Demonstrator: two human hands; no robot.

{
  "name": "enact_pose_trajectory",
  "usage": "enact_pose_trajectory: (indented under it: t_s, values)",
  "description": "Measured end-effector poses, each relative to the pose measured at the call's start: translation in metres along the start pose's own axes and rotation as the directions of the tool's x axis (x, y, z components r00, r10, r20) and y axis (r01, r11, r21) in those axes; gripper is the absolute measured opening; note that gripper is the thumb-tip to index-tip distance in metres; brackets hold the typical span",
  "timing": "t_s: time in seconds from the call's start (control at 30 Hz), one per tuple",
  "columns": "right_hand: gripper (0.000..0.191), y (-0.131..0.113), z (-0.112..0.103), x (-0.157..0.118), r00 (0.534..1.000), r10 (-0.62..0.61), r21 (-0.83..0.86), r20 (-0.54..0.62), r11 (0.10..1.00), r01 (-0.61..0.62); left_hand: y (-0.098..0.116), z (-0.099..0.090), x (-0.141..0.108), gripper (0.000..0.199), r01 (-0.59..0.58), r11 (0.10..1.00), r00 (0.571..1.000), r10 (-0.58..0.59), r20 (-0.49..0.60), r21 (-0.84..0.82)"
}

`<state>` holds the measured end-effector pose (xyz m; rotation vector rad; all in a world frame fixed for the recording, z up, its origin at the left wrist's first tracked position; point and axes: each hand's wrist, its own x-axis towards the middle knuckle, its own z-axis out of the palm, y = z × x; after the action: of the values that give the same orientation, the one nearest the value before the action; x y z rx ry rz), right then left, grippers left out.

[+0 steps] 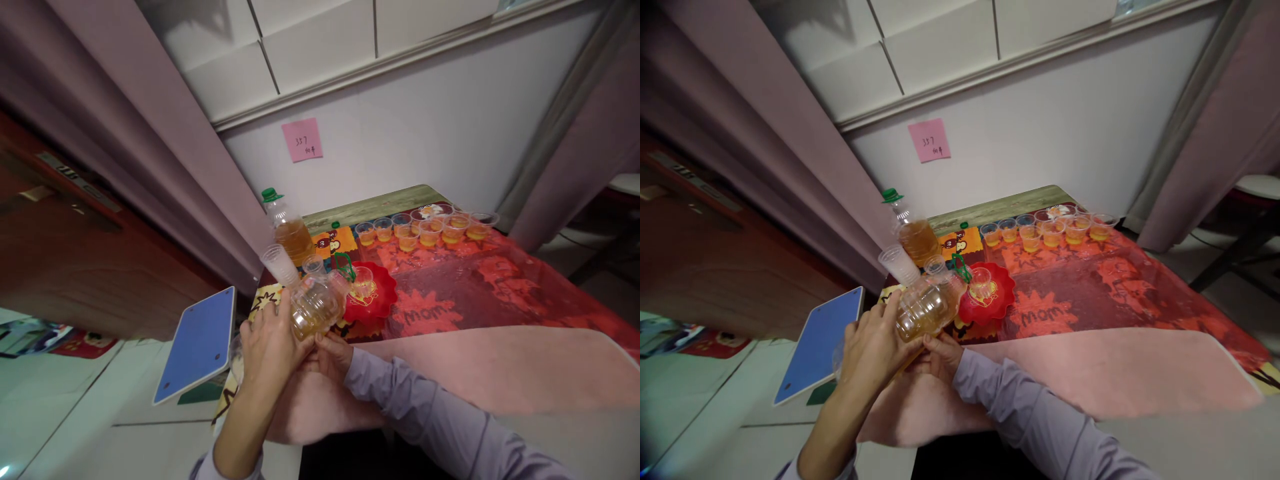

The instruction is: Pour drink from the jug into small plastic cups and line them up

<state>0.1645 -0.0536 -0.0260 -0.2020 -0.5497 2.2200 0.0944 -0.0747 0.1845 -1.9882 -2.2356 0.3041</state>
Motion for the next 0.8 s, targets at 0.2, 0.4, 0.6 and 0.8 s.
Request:
enact_pose_trajectory:
  t_s: [0.2,0.4,0.6,0.8]
  values:
    - [0.078,-0.0006,0.0009,-0.0008,1.000,0.000,-0.007,0.020,1.000,0.000,-0.0005,0.0006,0.0011,0.091,-0.003,1.000,1.000,0.003,0.009,-0.008]
    - [0.075,-0.0029,0.0033,-0.0013,1.000,-0.005,-0.006,0.022,1.000,0.005,-0.0003,0.0012,0.0019,0.089,-0.010,1.000,1.000,0.010,-0.008,-0.001]
    - [0.077,-0.0015,0.0007,0.0005,1.000,-0.011,0.010,0.002,1.000,0.011,-0.0010,0.0028,0.0018,0.088,-0.024,1.000,0.999,0.023,-0.032,-0.005]
    - [0.077,-0.0041,0.0015,0.0003,1.000,0.001,0.000,0.018,1.000,-0.001,-0.0022,0.0044,0.0027,0.089,-0.030,1.000,0.998,0.029,-0.052,-0.005]
